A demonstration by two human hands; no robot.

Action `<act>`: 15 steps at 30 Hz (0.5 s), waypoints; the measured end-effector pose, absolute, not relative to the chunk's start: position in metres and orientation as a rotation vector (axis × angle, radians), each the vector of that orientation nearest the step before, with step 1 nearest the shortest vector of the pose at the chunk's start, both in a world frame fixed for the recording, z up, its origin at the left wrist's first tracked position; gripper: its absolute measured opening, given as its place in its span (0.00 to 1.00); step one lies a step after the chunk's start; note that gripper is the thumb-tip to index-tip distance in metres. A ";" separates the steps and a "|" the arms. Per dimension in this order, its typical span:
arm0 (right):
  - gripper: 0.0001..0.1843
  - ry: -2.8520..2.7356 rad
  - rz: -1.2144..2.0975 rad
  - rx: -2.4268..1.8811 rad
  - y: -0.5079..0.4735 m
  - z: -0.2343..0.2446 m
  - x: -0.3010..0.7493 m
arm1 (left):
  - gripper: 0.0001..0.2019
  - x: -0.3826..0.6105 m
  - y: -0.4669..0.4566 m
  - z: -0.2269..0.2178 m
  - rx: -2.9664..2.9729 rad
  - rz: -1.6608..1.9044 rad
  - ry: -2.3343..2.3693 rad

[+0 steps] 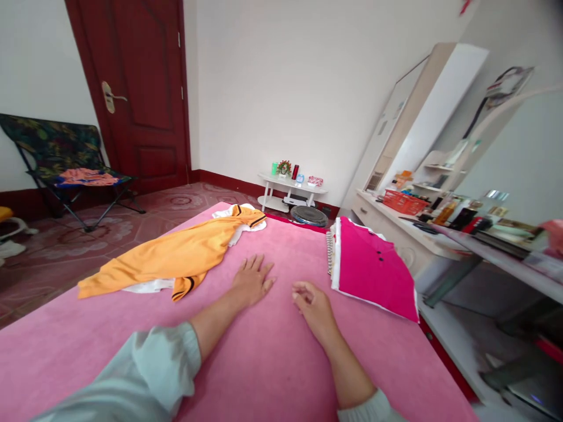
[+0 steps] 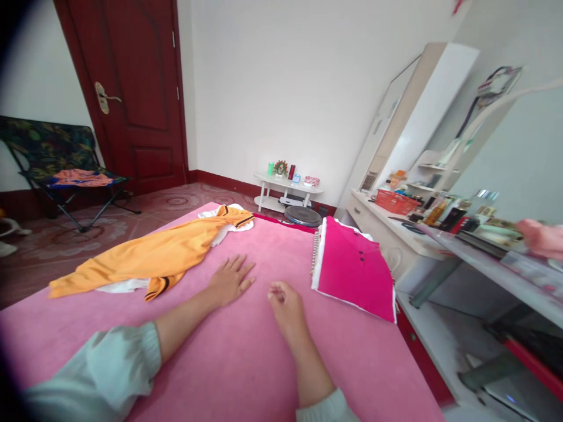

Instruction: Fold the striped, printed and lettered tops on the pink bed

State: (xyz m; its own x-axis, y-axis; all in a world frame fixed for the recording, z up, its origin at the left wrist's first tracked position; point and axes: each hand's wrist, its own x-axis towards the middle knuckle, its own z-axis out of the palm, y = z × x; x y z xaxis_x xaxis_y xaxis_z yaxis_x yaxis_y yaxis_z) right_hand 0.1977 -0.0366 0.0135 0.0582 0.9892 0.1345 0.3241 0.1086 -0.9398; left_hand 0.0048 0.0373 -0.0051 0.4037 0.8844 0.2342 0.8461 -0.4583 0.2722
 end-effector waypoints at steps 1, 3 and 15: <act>0.16 -1.384 0.786 -1.400 -0.032 0.012 0.206 | 0.28 0.007 0.038 -0.007 2.533 0.525 1.597; 0.17 -1.277 0.599 -1.404 -0.024 0.011 0.229 | 0.29 0.008 0.038 -0.008 2.525 0.516 1.603; 0.19 -1.375 -0.157 -1.791 0.046 0.096 0.432 | 0.28 0.007 0.038 -0.007 2.498 0.596 1.614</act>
State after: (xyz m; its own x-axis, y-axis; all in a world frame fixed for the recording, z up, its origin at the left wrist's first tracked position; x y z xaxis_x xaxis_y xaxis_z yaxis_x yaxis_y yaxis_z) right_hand 0.4322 0.0461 0.0960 0.3872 0.7346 0.5571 0.8411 -0.0339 -0.5398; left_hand 0.0070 0.0377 -0.0068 0.3583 0.8951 0.2652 0.8527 -0.4295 0.2974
